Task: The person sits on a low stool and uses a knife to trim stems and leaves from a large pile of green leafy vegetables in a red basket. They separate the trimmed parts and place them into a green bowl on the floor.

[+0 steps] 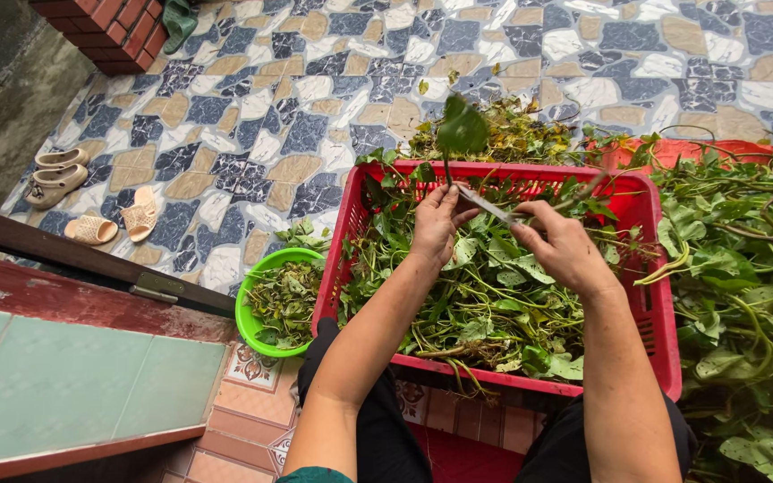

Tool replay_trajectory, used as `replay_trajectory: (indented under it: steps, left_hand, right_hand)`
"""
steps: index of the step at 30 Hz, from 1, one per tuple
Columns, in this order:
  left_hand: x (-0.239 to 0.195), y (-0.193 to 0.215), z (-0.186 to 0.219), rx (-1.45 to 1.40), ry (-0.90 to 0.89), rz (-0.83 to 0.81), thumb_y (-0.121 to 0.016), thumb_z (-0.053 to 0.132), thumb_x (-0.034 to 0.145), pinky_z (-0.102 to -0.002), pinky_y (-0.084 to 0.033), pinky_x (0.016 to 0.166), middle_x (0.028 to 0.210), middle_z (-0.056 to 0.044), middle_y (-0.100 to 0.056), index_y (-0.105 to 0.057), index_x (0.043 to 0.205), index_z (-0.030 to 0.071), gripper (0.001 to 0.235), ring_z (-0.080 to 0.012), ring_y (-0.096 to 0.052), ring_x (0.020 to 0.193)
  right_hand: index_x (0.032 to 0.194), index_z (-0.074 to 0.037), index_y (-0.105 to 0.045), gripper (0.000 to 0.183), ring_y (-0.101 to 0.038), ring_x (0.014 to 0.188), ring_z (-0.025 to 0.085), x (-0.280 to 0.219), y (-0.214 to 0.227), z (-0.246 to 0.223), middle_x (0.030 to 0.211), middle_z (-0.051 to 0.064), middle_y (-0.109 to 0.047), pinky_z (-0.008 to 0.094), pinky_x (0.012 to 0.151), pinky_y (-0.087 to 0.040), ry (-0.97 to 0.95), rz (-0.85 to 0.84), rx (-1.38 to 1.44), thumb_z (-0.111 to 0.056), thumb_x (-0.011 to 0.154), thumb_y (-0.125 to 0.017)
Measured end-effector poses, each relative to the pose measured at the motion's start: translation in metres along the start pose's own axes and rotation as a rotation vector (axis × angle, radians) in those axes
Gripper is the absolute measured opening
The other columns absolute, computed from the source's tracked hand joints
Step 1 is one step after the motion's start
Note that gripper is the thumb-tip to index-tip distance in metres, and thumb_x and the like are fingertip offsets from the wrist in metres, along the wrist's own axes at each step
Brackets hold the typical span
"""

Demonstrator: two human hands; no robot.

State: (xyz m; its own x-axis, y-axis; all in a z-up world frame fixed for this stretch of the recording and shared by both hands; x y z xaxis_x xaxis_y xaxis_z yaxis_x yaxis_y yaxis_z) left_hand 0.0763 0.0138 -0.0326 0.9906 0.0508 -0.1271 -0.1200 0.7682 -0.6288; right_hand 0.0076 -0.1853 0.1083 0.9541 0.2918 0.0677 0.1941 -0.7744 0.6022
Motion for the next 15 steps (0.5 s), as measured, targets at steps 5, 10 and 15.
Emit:
replay_trajectory:
  steps: [5, 10, 15]
  left_hand:
    - [-0.018, -0.024, -0.008, 0.096, 0.092, -0.123, -0.059, 0.014, 0.104, -0.034, -0.064, 0.079, 0.101, -0.014, -0.075, -0.066, 0.110, 0.000, 0.017, -0.0244, -0.076, 0.090]
    - [-0.045, -0.070, -0.037, 0.133, 0.108, -0.254, -0.060, 0.018, 0.106, -0.031, -0.064, 0.080, 0.105, -0.016, -0.074, -0.066, 0.117, -0.002, 0.023, -0.0225, -0.076, 0.091]
    - [-0.046, -0.060, -0.045, 0.198, 0.085, -0.222, -0.061, 0.019, 0.105, -0.032, -0.064, 0.077, 0.101, -0.016, -0.074, -0.066, 0.114, -0.003, 0.025, -0.0229, -0.076, 0.087]
  right_hand:
    - [0.121, -0.005, -0.062, 0.034, -0.072, 0.077, 0.034, 0.000, 0.017, 0.011, 0.085, 0.018, -0.073, 0.048, 0.069, -0.055, -0.087, 0.267, -0.239, -0.036, 0.104, -0.063]
    - [0.119, -0.001, -0.061, 0.041, -0.068, 0.076, 0.041, -0.008, 0.036, 0.032, 0.084, 0.019, -0.070, 0.052, 0.066, -0.051, -0.044, 0.623, -0.387, -0.040, 0.106, -0.067]
    - [0.113, -0.002, -0.054, 0.043, -0.066, 0.092, 0.032, -0.019, 0.090, 0.149, 0.107, 0.016, -0.065, 0.047, 0.076, -0.051, -0.070, 0.990, -0.357, -0.043, 0.121, -0.046]
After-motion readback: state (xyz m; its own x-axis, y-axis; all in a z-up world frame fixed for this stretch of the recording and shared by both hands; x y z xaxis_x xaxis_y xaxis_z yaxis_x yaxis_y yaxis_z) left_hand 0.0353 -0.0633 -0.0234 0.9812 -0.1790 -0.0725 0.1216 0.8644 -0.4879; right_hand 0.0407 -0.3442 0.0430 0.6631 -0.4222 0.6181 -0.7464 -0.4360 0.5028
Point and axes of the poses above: each hand's wrist, its own x-axis towards the middle knuckle, its own y-axis out of the back of the hand, z = x × y, the point moved 6 cm from there along x, towards the middle knuckle
